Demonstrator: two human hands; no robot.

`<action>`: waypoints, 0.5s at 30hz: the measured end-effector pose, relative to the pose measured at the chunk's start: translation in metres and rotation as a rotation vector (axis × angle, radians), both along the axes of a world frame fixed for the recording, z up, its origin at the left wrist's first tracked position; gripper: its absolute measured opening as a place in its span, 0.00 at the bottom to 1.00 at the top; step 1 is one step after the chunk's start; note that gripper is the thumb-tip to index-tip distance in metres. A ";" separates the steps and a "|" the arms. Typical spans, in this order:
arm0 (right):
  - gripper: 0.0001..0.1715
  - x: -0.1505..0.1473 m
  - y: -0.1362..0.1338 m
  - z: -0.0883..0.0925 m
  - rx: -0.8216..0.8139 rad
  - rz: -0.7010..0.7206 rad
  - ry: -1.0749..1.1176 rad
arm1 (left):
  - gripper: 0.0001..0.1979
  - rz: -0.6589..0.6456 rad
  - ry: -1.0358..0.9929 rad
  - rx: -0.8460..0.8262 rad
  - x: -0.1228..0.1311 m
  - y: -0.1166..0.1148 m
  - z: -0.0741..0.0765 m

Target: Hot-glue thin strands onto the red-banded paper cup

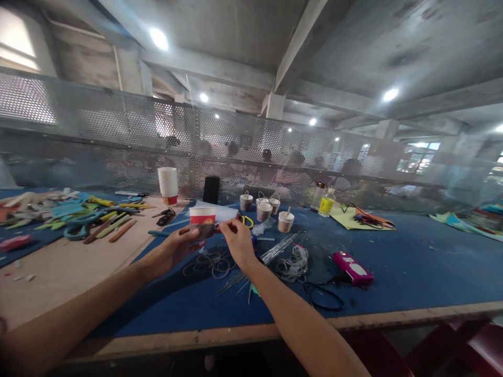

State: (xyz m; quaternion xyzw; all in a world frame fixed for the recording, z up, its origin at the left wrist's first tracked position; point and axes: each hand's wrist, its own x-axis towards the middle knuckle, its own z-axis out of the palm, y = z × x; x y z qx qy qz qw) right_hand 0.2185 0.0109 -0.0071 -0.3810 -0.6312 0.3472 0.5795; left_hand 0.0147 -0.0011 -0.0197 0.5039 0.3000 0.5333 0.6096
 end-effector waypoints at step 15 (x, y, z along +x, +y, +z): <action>0.18 0.001 -0.004 0.006 -0.017 0.002 -0.021 | 0.21 -0.063 0.009 0.025 -0.003 0.005 -0.005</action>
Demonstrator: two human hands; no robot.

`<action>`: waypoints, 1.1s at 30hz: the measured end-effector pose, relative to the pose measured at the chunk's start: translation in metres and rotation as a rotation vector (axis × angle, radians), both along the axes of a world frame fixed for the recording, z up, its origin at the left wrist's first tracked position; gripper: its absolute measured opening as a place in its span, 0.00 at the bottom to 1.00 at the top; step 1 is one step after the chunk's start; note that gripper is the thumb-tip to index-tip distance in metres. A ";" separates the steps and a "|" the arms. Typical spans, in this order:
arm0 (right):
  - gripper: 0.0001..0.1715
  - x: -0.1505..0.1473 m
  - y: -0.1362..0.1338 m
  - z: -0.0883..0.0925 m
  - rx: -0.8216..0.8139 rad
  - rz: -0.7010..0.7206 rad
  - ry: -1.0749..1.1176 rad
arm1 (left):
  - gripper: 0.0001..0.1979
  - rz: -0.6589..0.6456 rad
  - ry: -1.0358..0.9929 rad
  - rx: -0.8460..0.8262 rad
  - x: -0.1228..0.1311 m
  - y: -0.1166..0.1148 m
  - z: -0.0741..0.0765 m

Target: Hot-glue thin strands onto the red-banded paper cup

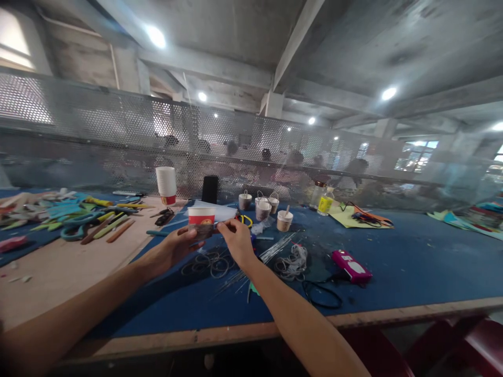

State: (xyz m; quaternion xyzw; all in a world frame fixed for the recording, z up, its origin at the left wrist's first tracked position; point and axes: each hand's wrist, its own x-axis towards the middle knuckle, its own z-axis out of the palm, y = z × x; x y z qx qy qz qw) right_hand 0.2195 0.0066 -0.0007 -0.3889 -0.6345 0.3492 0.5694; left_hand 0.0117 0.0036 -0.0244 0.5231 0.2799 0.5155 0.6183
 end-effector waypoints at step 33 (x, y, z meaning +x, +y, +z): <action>0.15 -0.001 0.002 -0.005 -0.024 0.020 0.002 | 0.23 -0.041 0.009 -0.006 0.001 -0.004 0.003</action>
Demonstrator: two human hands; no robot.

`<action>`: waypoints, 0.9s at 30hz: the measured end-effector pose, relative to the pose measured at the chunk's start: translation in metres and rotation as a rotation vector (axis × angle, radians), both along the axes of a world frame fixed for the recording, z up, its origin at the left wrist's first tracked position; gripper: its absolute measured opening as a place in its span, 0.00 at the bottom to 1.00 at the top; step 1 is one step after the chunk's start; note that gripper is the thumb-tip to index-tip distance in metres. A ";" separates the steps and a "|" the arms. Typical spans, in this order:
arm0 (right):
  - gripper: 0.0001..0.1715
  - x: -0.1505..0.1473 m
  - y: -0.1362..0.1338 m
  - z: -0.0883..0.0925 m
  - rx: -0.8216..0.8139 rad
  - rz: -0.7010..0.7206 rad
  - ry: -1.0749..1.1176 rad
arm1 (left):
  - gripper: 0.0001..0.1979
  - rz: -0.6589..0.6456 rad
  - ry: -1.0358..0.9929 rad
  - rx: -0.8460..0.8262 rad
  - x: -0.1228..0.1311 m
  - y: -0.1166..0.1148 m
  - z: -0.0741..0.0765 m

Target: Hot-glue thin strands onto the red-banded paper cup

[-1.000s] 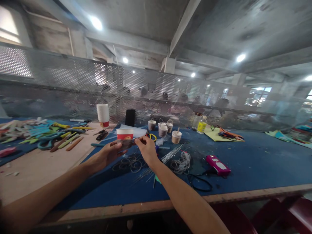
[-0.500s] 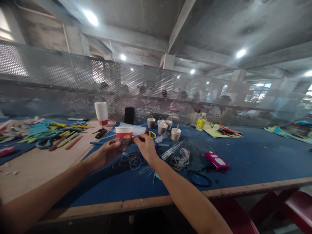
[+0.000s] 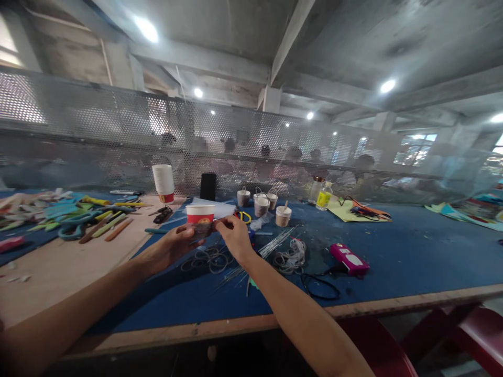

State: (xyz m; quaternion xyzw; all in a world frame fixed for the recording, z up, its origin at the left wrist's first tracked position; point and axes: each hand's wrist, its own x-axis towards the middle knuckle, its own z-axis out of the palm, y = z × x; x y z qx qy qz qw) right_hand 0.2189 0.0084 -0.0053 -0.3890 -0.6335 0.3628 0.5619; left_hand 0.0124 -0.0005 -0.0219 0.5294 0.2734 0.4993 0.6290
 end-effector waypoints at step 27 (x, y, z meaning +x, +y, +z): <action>0.15 0.001 0.004 -0.003 0.000 -0.005 -0.004 | 0.21 0.073 0.031 -0.003 0.002 -0.002 0.005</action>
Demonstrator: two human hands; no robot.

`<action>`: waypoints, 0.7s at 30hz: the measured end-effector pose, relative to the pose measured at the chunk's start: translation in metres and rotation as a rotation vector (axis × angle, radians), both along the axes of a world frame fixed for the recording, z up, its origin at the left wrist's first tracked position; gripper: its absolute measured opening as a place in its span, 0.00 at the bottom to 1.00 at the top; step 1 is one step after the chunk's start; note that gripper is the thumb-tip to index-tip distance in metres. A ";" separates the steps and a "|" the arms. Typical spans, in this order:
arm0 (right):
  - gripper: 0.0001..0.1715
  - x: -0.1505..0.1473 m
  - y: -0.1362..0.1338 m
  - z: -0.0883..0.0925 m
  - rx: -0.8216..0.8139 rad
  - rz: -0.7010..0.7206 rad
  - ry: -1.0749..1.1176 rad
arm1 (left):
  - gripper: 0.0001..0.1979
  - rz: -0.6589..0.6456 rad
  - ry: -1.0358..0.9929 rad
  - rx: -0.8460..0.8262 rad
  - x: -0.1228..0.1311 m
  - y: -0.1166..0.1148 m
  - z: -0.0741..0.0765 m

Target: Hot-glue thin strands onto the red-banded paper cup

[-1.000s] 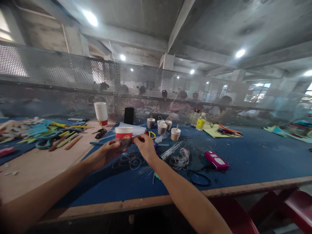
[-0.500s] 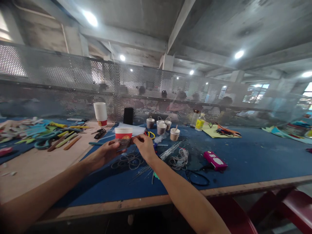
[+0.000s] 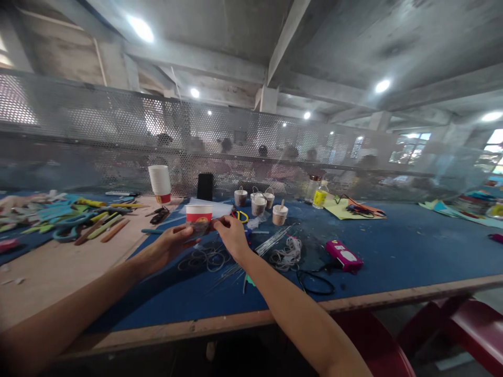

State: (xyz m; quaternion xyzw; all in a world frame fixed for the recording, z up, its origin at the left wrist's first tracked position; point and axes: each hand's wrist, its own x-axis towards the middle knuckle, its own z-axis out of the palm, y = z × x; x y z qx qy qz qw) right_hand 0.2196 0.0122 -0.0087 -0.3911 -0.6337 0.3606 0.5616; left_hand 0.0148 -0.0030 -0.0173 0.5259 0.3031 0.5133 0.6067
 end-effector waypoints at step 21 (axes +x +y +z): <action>0.12 -0.005 -0.005 -0.006 0.218 -0.140 -0.226 | 0.26 0.129 0.061 0.016 0.013 -0.005 0.000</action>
